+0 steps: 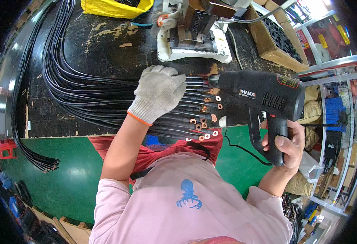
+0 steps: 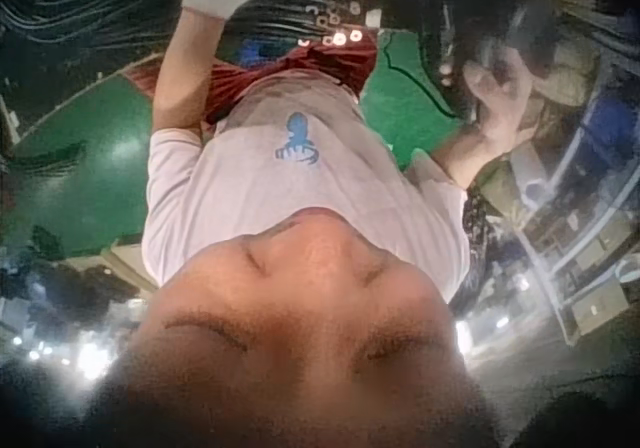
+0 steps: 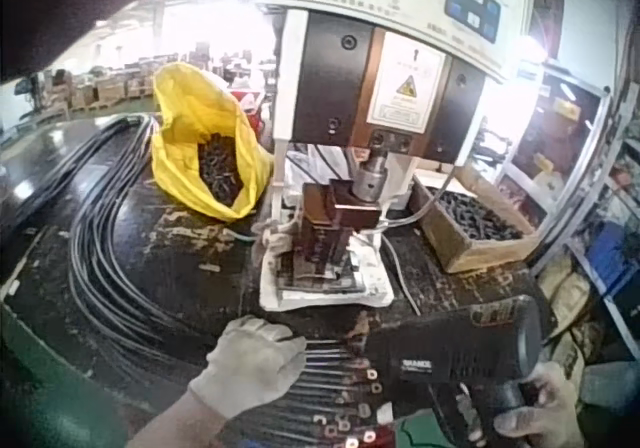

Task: Placing heat shrink tubing onto cable terminals and using a heat gun to shrink the tubing into place.

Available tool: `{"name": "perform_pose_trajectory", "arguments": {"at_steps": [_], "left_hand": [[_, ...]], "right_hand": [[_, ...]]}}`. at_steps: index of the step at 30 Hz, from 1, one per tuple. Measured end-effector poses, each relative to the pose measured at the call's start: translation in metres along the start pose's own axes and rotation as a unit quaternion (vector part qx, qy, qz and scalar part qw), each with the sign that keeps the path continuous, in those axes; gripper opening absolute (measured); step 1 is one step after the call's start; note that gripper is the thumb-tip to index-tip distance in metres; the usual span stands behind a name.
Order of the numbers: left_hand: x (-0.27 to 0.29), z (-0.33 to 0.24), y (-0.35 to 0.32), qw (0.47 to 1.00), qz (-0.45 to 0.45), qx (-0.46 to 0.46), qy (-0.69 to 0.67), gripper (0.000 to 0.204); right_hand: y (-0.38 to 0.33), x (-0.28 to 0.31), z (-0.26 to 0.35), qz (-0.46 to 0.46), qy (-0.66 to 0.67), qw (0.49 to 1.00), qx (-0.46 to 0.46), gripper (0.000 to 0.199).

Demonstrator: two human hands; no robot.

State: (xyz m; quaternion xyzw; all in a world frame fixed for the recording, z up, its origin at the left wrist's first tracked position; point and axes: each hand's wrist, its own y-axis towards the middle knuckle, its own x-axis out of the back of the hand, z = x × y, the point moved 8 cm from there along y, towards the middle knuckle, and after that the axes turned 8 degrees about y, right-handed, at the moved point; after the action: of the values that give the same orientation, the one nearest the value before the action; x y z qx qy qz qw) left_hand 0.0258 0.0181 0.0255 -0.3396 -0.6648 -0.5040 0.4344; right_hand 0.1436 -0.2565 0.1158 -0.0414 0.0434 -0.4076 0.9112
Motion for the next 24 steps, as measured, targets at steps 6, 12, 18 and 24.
{"name": "perform_pose_trajectory", "arguments": {"at_steps": [6, 12, 18, 24], "left_hand": [[-0.002, 0.001, -0.002, 1.000, -0.007, -0.002, 0.004, 0.025], [-0.003, 0.001, -0.002, 1.000, -0.010, -0.008, 0.000, 0.025], [-0.003, 0.002, -0.002, 1.000, 0.020, 0.010, 0.004, 0.026], [-0.002, 0.006, -0.003, 1.000, 0.001, 0.017, -0.006, 0.024]], "right_hand": [[-0.002, -0.004, 0.000, -0.007, 0.016, 1.000, -0.010, 0.062], [-0.001, -0.010, 0.003, 0.003, 0.013, 1.000, -0.010, 0.062], [-0.001, -0.011, 0.003, 0.005, 0.001, 1.000, -0.006, 0.063], [0.000, -0.010, 0.004, 0.010, -0.010, 1.000, -0.004, 0.063]]}}
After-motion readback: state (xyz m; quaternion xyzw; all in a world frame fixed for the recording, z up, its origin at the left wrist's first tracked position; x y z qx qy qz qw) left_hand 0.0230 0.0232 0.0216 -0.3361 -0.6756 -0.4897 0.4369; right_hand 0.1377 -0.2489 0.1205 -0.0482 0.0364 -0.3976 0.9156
